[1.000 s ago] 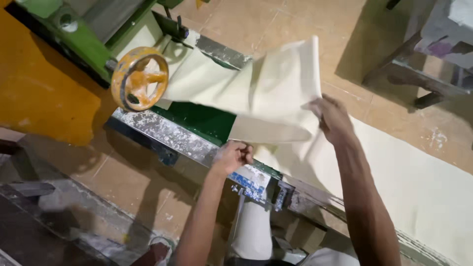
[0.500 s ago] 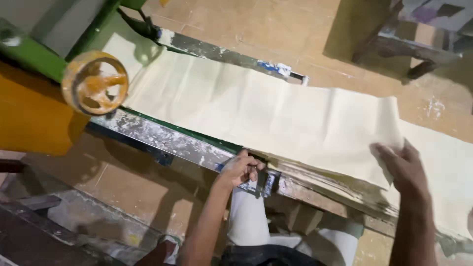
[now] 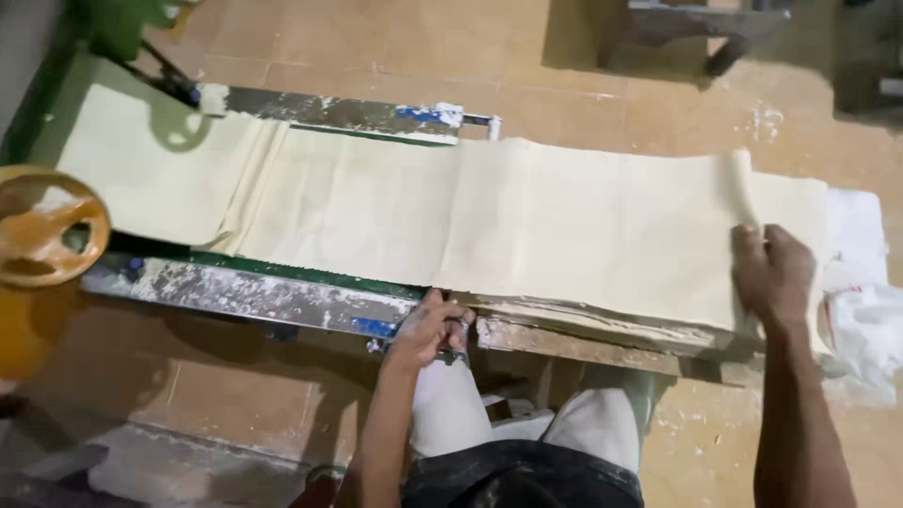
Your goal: The person folds long sheets of dough into a stack on a wooden surface, occasionally smoothing the layers by hand and applying white powder.
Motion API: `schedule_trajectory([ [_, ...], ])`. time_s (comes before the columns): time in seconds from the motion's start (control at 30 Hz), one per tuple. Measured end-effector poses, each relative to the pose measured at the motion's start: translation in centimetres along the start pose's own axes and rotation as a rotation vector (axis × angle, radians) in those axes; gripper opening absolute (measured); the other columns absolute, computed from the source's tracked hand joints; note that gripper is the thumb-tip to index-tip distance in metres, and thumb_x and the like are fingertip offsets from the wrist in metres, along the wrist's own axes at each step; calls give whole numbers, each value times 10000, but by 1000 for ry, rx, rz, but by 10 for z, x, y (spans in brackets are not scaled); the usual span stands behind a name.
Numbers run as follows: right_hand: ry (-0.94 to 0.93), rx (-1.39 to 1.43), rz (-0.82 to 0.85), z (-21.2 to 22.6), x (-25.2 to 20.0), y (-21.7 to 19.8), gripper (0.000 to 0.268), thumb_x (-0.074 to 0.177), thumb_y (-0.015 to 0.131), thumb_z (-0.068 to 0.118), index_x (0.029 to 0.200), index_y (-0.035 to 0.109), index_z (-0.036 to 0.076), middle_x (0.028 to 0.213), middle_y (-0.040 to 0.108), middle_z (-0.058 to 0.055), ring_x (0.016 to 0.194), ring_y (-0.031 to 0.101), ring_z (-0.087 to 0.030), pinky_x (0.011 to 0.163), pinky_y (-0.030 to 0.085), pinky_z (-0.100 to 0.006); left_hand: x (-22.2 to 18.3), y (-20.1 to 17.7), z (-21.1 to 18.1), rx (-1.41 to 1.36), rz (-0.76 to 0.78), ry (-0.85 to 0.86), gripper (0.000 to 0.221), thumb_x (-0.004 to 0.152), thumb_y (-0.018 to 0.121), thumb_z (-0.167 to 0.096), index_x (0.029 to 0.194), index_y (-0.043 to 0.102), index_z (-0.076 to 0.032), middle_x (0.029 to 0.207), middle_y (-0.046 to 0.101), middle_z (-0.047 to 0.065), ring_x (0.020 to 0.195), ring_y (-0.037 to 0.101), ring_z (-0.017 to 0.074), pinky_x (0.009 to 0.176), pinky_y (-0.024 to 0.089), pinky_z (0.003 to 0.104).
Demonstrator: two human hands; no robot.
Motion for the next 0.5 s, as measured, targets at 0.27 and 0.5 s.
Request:
schedule_trajectory([
  [0.27,43,-117,51,-32,17,-1,531,925,418,448,833,546,-60,771,567,-288,685,527,-438,596,382,-491,-3,11,-2,321,138,117,125,823,484,-32,715,425,-14,482,534,89,252,411,116,214,262,198],
  [0.5,159,-153,77,-47,33,2,590,963,380,483,892,567,-72,797,600,-268,684,570,-382,586,431,-463,-22,41,-23,690,103,66,309,781,495,-83,536,620,56,303,449,130,175,321,142,161,152,211],
])
Point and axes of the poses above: each hand's wrist, its own x-axis towards the middle knuckle, its own y-axis out of the palm, z = x × y, the point moved 2 cm from there along x, towards the middle knuckle
